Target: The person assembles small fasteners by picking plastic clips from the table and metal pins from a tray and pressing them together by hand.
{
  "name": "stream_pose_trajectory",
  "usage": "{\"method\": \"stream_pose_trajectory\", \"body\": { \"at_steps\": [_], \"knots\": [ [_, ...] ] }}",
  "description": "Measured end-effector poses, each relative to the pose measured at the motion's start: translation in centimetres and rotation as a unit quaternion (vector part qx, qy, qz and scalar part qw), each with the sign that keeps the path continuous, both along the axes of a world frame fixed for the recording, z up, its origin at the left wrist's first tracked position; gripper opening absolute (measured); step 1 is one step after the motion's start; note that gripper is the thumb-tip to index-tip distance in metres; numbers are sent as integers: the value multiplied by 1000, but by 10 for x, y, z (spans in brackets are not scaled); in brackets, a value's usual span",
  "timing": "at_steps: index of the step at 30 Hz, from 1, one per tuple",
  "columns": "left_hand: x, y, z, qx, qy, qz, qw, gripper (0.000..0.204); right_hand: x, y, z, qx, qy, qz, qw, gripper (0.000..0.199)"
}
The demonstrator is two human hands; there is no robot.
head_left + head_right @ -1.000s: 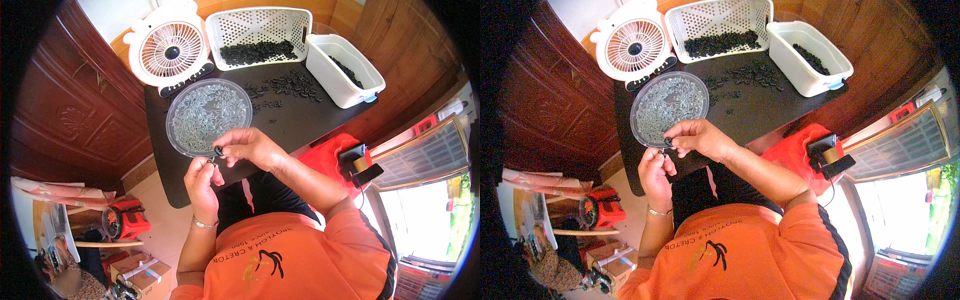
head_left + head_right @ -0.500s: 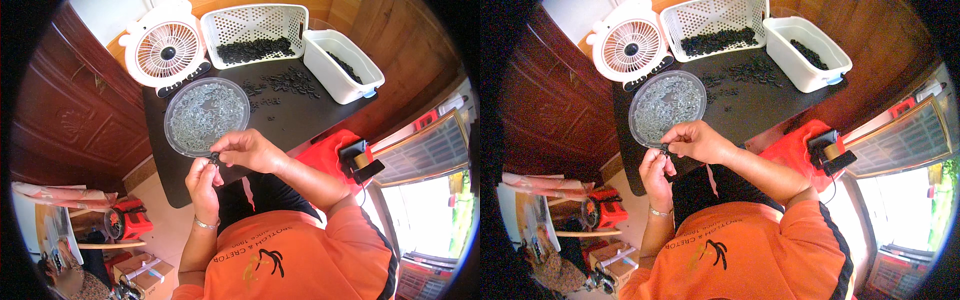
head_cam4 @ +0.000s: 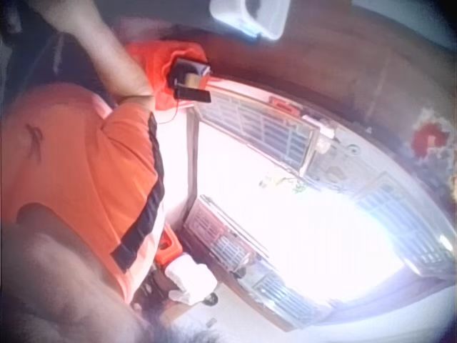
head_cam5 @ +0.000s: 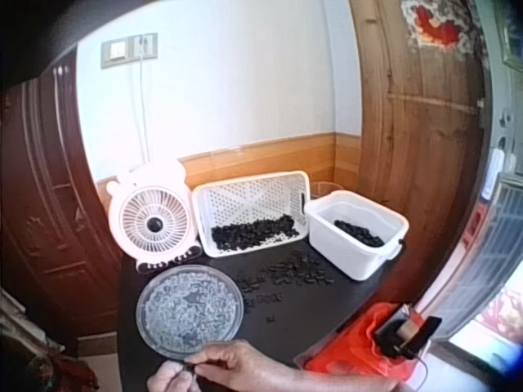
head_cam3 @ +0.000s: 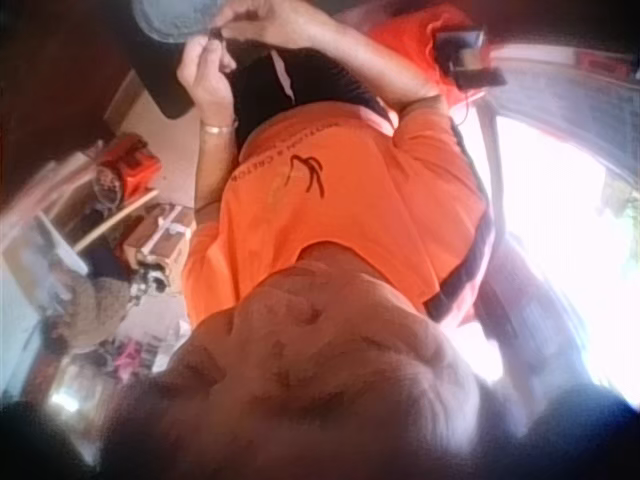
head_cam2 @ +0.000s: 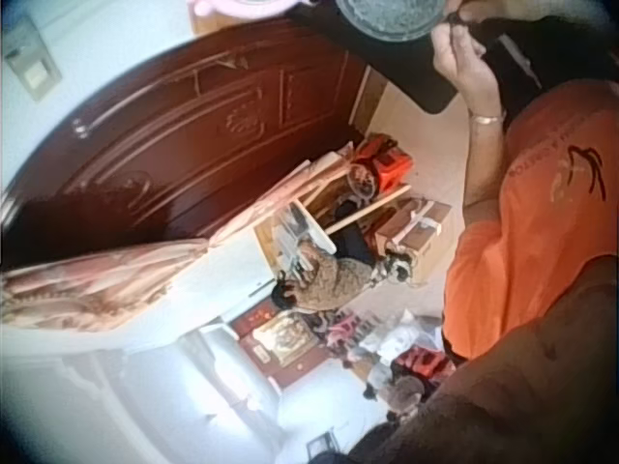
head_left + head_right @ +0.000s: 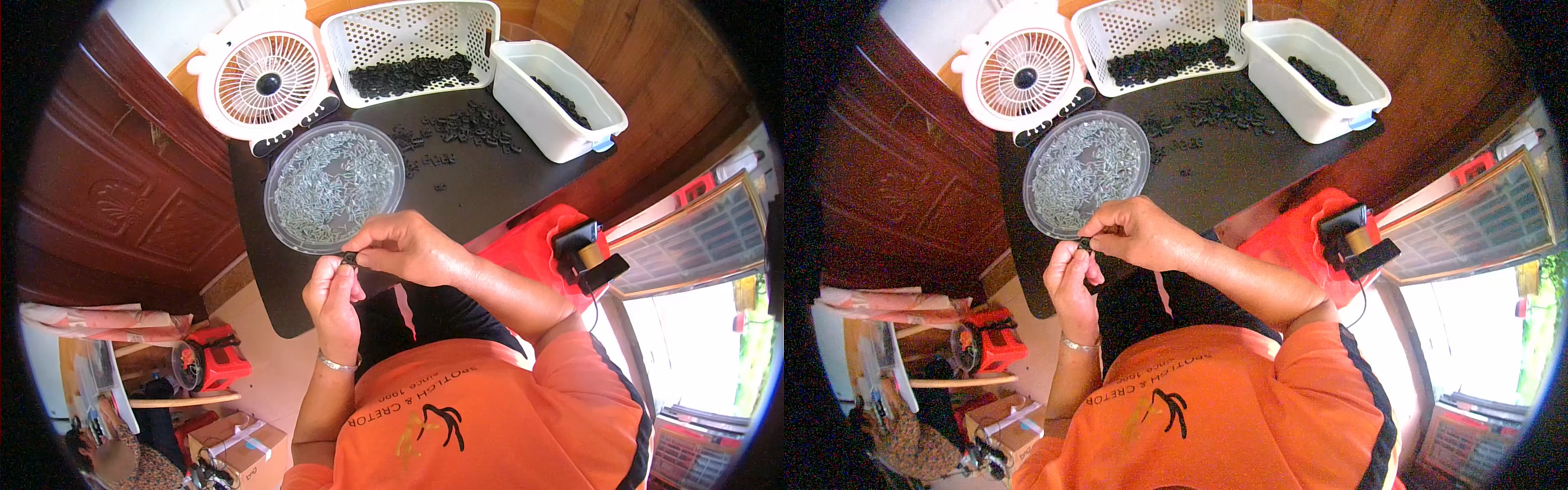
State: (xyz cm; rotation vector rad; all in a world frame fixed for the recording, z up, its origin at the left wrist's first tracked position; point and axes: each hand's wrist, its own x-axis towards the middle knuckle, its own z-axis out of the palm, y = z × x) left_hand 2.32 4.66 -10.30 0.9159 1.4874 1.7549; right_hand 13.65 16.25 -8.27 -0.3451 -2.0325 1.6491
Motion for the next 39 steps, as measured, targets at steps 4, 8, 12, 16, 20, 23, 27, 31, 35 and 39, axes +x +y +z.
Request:
{"method": "stream_pose_trajectory", "body": {
  "at_steps": [4,8,12,16,20,23,27,31,35,39],
  "knots": [
    [3,0,4,-8,22,9,1000,13,0,1,0,-24,1,9,1000,15],
    [3,0,3,7,42,20,999,13,-2,-1,-4,-155,8,21,988,16],
    [2,-1,2,21,99,44,994,17,-2,0,-8,-188,30,39,981,19],
    [3,-1,5,32,137,54,989,17,-3,0,-12,-205,41,48,977,21],
    [3,-1,5,33,134,53,989,18,-3,-2,-13,-193,62,51,978,21],
    [3,-2,6,27,134,50,989,18,-2,-2,-13,-168,67,45,982,22],
    [3,-3,5,26,143,49,988,18,-1,-2,-8,-165,56,50,983,20],
    [3,-2,3,31,125,39,991,17,-1,-3,-10,-126,57,44,989,17],
    [7,-1,3,12,91,36,995,17,-1,-8,-10,-69,95,18,993,18],
    [10,4,1,1,-27,45,999,15,-4,-11,-19,59,97,-44,993,22]
  ]
}}
